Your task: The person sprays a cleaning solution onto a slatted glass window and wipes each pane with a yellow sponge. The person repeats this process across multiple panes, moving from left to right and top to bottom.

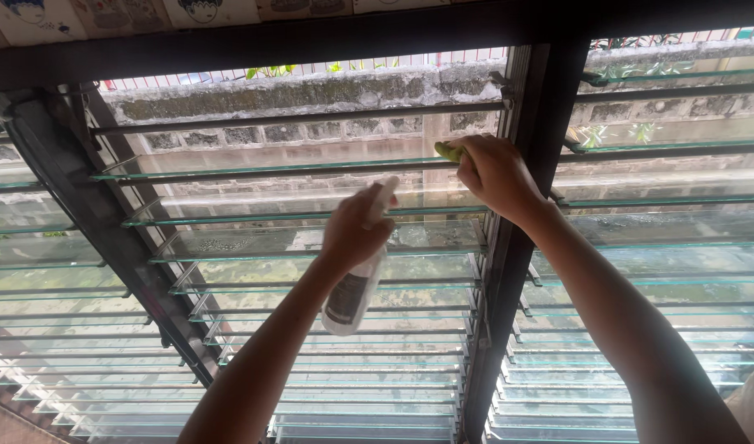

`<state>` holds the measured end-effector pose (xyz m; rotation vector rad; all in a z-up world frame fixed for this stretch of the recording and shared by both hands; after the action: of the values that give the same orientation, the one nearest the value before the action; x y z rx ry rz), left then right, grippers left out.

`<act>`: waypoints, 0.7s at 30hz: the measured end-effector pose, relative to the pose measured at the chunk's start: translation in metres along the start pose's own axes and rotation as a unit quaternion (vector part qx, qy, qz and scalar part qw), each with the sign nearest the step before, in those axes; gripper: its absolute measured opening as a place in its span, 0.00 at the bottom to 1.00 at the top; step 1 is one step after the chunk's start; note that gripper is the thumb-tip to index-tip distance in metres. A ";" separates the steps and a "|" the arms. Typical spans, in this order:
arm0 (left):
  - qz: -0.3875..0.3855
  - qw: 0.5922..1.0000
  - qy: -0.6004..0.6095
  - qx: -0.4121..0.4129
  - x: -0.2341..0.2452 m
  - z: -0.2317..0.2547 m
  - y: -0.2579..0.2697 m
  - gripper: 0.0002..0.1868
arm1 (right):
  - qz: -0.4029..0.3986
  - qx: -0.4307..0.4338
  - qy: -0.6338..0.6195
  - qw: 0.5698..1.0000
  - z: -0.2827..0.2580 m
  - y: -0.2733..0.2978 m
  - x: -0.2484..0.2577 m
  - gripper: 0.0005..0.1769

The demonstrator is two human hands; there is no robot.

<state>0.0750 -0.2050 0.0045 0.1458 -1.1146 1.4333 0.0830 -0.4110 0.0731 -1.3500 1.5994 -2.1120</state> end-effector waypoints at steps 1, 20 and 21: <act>-0.020 1.000 0.002 0.003 -0.013 -0.001 -0.003 0.15 | -0.004 -0.017 -0.006 1.000 0.001 0.003 0.001 0.14; -0.102 0.982 0.056 0.151 -0.074 -0.019 -0.037 0.16 | 0.027 0.108 0.143 0.983 -0.007 0.072 -0.037 0.26; -0.096 0.983 0.063 0.145 -0.069 -0.019 -0.036 0.16 | 0.035 0.101 0.142 0.984 -0.009 0.069 -0.036 0.23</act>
<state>0.1310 -0.2483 -0.0326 0.3541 -0.7628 1.4027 0.0724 -0.4118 -0.0049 -0.9502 1.4491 -2.4324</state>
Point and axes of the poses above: each hand's wrist, its own y-axis away from the middle knuckle, its own x-axis out of the back of the hand, z = x × y, the point moved 10 cm from there along -y, towards the middle knuckle
